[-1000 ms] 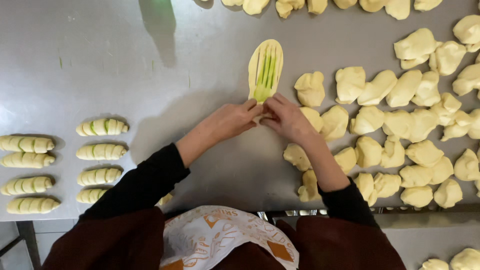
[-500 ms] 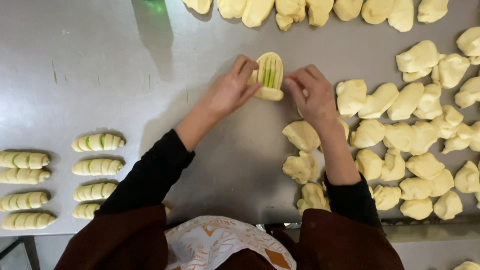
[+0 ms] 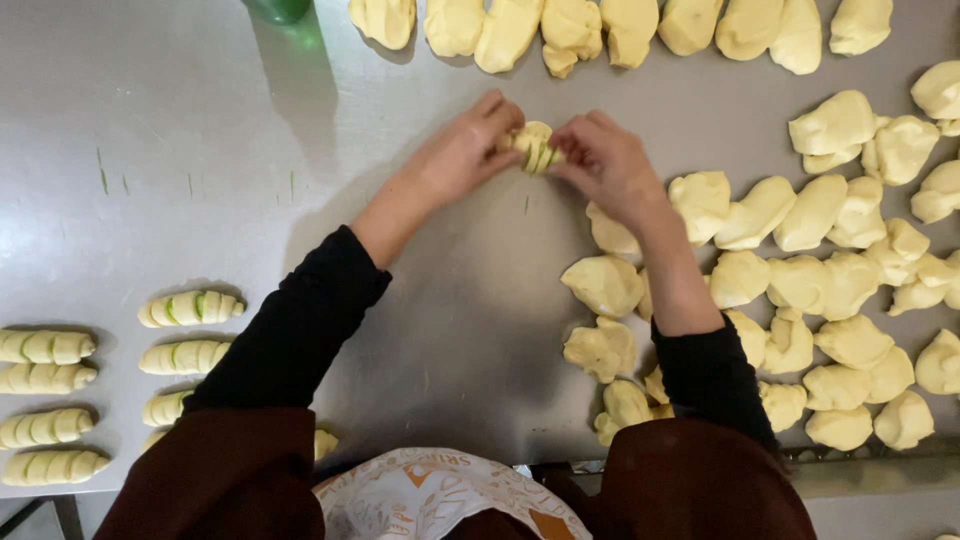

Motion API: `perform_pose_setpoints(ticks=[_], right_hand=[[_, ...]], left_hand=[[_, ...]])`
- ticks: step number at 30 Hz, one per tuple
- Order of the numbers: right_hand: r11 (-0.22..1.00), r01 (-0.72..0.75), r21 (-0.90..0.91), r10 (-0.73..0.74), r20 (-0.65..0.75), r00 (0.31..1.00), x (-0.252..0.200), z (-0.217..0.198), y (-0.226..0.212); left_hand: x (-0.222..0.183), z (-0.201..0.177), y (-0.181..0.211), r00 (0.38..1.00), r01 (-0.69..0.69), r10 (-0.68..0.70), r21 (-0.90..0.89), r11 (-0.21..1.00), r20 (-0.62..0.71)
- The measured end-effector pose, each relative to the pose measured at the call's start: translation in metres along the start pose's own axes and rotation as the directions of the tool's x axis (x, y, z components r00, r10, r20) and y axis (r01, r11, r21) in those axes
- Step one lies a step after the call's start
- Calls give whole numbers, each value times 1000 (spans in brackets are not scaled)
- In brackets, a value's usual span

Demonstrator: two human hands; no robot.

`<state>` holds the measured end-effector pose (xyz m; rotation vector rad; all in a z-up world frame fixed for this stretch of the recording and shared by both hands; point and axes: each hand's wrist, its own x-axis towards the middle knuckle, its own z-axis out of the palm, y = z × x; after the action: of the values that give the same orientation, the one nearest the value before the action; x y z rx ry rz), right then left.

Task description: The person rolls strips of dough by hand, places the rolled pieces into metal baking pans, and arranges the pans on a rack.

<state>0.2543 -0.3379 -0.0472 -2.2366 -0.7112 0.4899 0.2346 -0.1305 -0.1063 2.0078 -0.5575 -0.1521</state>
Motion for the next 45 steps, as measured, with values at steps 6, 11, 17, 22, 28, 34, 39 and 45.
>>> perform_pose_setpoints(ticks=[6, 11, 17, 22, 28, 34, 39, 45], right_hand=[[997, -74, -18, 75, 79, 994, 5, 5, 0], [975, 195, -107, -210, -160, 964, 14, -9, 20], [996, 90, -14, -91, -143, 986, 21, 3, 1], [871, 159, 464, -68, -207, 976, -9, 12, -99], [871, 382, 308, -245, -401, 882, -61, 108, -256], [859, 497, 120, -479, -156, 864, -112, 218, -307], [841, 485, -238, -386, 364, 848, -135, 308, -243], [986, 168, -14, -152, 357, 922, -142, 298, -350]], left_hand=[[5, -8, 14, 989, -28, 4, 165, 986, 148], [16, -13, -6, 994, -18, 33, 135, 991, -107], [22, -25, 8, 999, 31, -30, 149, 988, -12], [-47, -99, 105, 965, -152, 179, 149, 977, -192], [-195, -71, 139, 762, -432, -239, -748, 504, -601], [-380, -70, 129, 673, -630, -608, -757, -174, -421], [-501, -61, 124, 432, -656, -870, -745, -122, -237], [-537, -33, 141, 563, -558, -823, -768, -312, -75]])
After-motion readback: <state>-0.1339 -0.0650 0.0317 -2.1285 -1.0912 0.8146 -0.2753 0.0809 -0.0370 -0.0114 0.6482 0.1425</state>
